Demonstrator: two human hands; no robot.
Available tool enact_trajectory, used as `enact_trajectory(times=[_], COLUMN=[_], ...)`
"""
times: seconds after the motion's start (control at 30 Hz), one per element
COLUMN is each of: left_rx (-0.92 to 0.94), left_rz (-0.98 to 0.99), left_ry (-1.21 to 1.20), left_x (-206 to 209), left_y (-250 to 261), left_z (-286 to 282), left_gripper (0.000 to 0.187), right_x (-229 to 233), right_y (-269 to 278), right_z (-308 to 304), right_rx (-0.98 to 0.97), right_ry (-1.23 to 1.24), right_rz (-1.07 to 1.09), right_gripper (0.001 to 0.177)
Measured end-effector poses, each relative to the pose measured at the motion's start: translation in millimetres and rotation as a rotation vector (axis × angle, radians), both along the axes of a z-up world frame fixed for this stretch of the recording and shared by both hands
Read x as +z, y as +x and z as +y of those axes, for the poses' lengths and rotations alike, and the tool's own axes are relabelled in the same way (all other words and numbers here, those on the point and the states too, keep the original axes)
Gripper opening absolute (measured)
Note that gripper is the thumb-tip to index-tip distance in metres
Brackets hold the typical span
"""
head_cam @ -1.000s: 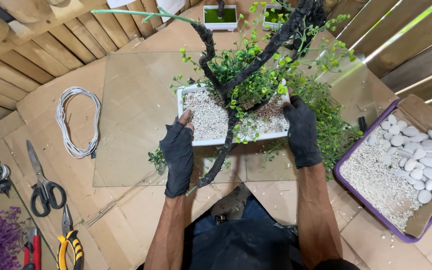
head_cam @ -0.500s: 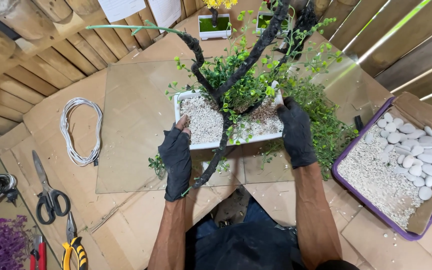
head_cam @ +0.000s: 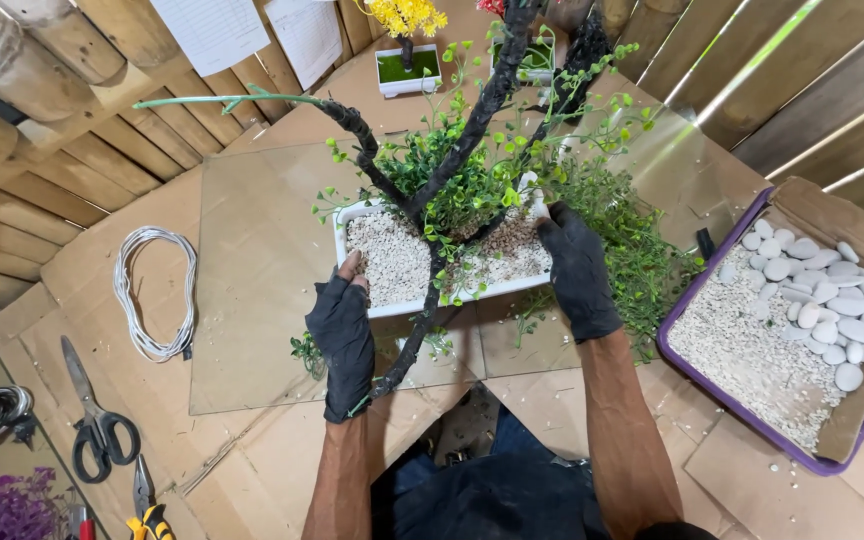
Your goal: The person arranges artificial green foliage into a white rectangular planter containing a black artificial tree trunk and white gravel. They adjust the leaves and stems by hand to create a dense appearance, then place several white stones into the planter to cover the base of the arrangement.
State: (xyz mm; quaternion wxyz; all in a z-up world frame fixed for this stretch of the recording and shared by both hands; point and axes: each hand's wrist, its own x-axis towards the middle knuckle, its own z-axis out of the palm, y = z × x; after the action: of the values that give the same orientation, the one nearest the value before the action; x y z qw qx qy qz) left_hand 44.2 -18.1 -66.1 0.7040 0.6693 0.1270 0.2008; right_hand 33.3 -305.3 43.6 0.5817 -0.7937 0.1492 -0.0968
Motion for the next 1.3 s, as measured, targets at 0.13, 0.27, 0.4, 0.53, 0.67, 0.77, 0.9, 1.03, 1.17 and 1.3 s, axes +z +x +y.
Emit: enact_trajectory(times=[0.13,0.27,0.4,0.53,0.67,0.77,0.9,1.03,1.17,1.3], left_rx=[0.029,0.046,0.116,0.141,0.165,0.156,0.162,0.170,0.150,0.184], left_rz=[-0.005,-0.026,0.007,0.013,-0.006,-0.029,-0.020,-0.025,-0.026,-0.028], left_ry=[0.062,0.051,0.147,0.226,0.197,0.249,0.235,0.223,0.230,0.214], left_x=[17.9,12.5,-22.6,-0.8,3.0,10.2,10.1,16.6,8.3,-22.9], left_y=[-5.9,-3.9,12.4,3.7,-0.8,0.2,-1.8,-3.3,-5.0,7.7], left_z=[-4.3,-5.3,5.6,3.5,4.1,2.4,2.9,-0.5,2.7,8.3], left_gripper=[0.034,0.034,0.036,0.034,0.032,0.032,0.032,0.031,0.033,0.034], right_x=[3.9,-18.2,7.1,26.0,25.5,9.2,0.0,-71.9,-69.0,-84.7], right_y=[-2.6,1.2,-4.9,-16.0,-33.1,-48.4,-66.4,-75.0,-75.5,-75.0], right_z=[2.5,-8.2,-5.2,-23.4,-54.3,-77.5,-57.8,-45.0,-12.0,-5.7], right_rx=[-0.010,-0.017,0.027,0.049,-0.048,-0.062,-0.105,0.138,0.244,0.298], right_ry=[0.034,0.064,0.117,0.368,0.561,0.364,-0.033,-0.435,-0.828,-0.861], right_rz=[-0.018,-0.015,0.025,0.017,-0.170,-0.095,0.118,0.162,0.194,0.133], right_gripper=[0.059,0.051,0.073,0.058,0.047,0.048,0.032,0.028,0.031,0.036])
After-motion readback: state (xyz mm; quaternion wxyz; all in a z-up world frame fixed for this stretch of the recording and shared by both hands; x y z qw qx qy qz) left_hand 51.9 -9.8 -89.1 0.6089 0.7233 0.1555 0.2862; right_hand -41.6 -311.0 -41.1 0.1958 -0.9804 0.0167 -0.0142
